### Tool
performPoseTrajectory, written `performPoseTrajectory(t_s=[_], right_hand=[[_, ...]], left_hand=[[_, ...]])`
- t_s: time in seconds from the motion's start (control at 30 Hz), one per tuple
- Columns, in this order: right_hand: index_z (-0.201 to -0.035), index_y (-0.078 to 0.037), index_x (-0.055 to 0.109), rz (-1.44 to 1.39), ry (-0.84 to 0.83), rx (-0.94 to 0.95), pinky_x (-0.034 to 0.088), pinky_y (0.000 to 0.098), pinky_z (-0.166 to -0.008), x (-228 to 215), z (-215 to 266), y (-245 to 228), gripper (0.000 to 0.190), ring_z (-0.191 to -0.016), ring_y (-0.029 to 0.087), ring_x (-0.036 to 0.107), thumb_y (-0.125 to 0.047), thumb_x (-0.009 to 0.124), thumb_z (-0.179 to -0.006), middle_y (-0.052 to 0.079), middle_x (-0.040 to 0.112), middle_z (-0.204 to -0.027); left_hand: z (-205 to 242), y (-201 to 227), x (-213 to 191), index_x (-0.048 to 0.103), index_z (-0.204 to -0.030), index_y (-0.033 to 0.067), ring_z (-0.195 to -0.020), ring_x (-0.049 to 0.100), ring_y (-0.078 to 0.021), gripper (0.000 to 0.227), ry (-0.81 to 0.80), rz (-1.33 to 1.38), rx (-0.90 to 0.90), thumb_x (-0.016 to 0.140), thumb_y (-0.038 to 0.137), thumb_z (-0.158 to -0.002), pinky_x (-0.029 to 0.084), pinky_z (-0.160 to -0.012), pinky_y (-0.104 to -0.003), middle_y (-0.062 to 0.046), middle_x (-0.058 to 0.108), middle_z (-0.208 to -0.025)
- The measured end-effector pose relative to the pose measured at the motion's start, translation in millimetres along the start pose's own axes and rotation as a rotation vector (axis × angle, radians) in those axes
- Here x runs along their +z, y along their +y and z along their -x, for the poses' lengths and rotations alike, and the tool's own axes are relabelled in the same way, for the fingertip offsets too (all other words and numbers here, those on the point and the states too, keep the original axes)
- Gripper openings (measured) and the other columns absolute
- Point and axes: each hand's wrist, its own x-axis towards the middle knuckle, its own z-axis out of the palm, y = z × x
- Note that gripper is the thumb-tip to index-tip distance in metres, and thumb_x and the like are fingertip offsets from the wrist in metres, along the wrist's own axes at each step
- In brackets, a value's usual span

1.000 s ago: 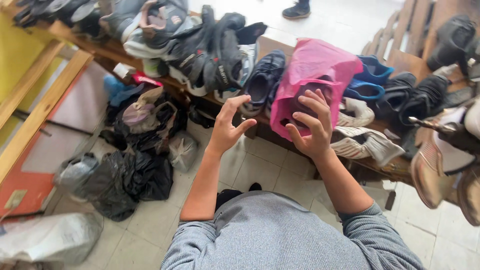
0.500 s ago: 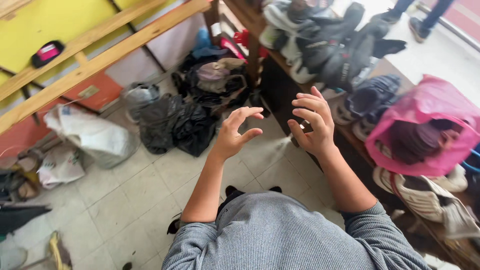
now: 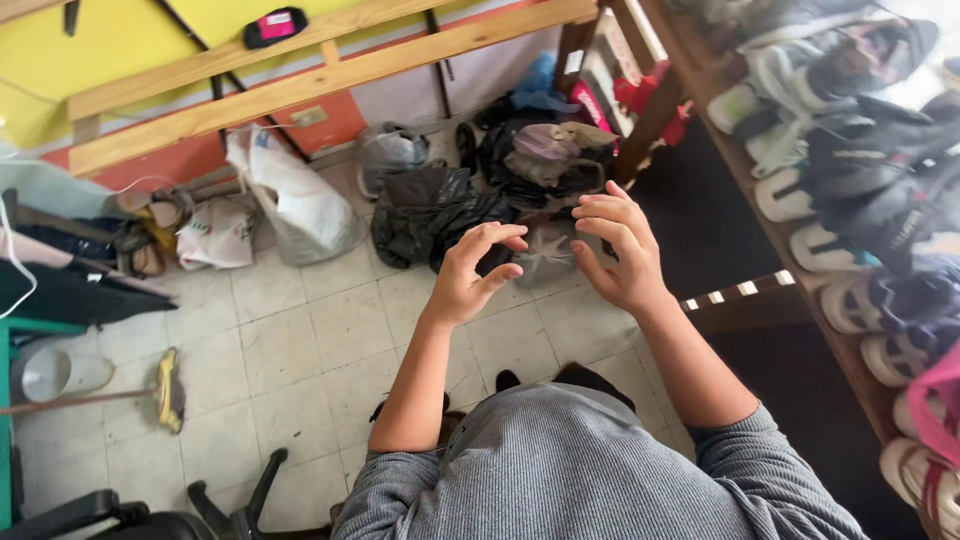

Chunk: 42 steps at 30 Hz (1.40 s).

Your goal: The person picks up several pairs of shoes from a wooden shelf, including black sneakers, black canvas shoes, and black boots. They place them on a lower shelf and a workbench alongside other footwear. The person also moves a pink plastic bag containing shoes from the shelf to the workbench.

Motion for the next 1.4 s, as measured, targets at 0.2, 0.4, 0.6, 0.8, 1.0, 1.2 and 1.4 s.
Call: performPoseTrajectory(t_s=[0.2,0.4,0.6,0.8,1.0,1.2,1.4], right_hand=[[-0.112,0.005,0.068,-0.124,-0.069,-0.039,0.040,0.0601,-0.113,58.2,-33.6,16.8,0.019,-0.111,0.042,0.068,-0.004,0.073,-0.095,0.022,0.069,-0.112],[-0.111,0.006,0.067,-0.245,-0.074,-0.082,0.044,0.0625,-0.108,126.5,-63.8,34.7,0.016,-0.103,0.042,0.069,0.002,0.068,-0.096,0.021,0.070,-0.106],[-0.109,0.007,0.068,-0.369,-0.114,-0.130,0.048,0.0623,-0.104,200.2,-100.7,76.0,0.015,-0.098,0.041,0.072,0.001,0.070,-0.095,0.018,0.073,-0.100],[-0.110,0.006,0.069,-0.436,-0.111,-0.159,0.048,0.0638,-0.102,259.8,-154.0,112.4,0.017,-0.095,0.040,0.072,0.002,0.070,-0.093,0.017,0.073,-0.098],[-0.108,0.006,0.068,-0.455,-0.122,-0.198,0.048,0.0636,-0.103,315.0,-196.2,143.3,0.016,-0.095,0.041,0.072,-0.001,0.072,-0.094,0.016,0.073,-0.097],[-0.108,0.006,0.068,-0.393,-0.110,-0.220,0.048,0.0624,-0.103,357.6,-246.3,161.5,0.017,-0.096,0.042,0.071,0.000,0.073,-0.093,0.017,0.072,-0.100],[-0.111,0.007,0.068,-0.293,-0.040,-0.227,0.050,0.0616,-0.101,408.2,-292.3,174.2,0.020,-0.099,0.044,0.070,0.000,0.074,-0.093,0.018,0.071,-0.103]], left_hand=[[18.1,-9.1,-53.4,0.069,-0.129,0.0117,-0.106,0.072,-0.0235,0.044,0.133,-0.055,-0.022,0.077,0.034,-0.092,0.043,-0.114,-0.045,-0.005,0.075,-0.106],[29.1,-27.6,-101.5,0.071,-0.127,0.0093,-0.101,0.073,-0.0234,0.041,0.254,-0.079,-0.071,0.075,0.032,-0.094,0.048,-0.106,-0.045,-0.007,0.075,-0.105],[5.2,-46.7,-164.4,0.070,-0.127,0.0086,-0.098,0.072,-0.0228,0.038,0.348,-0.141,-0.051,0.071,0.032,-0.097,0.052,-0.099,-0.042,-0.008,0.073,-0.106],[-33.5,-67.9,-227.4,0.071,-0.123,0.0051,-0.095,0.073,-0.0252,0.037,0.409,-0.239,0.010,0.071,0.031,-0.097,0.054,-0.095,-0.042,-0.010,0.073,-0.102],[-59.0,-84.6,-279.0,0.072,-0.123,0.0047,-0.093,0.072,-0.0261,0.036,0.436,-0.299,0.035,0.071,0.030,-0.096,0.054,-0.092,-0.043,-0.010,0.072,-0.101],[-91.8,-102.5,-332.5,0.072,-0.122,0.0037,-0.091,0.073,-0.0263,0.034,0.436,-0.312,0.092,0.071,0.027,-0.097,0.055,-0.089,-0.043,-0.010,0.072,-0.101],[-125.0,-128.1,-407.5,0.071,-0.123,0.0041,-0.091,0.072,-0.0270,0.037,0.381,-0.327,0.148,0.071,0.029,-0.096,0.055,-0.089,-0.045,-0.011,0.072,-0.102]])
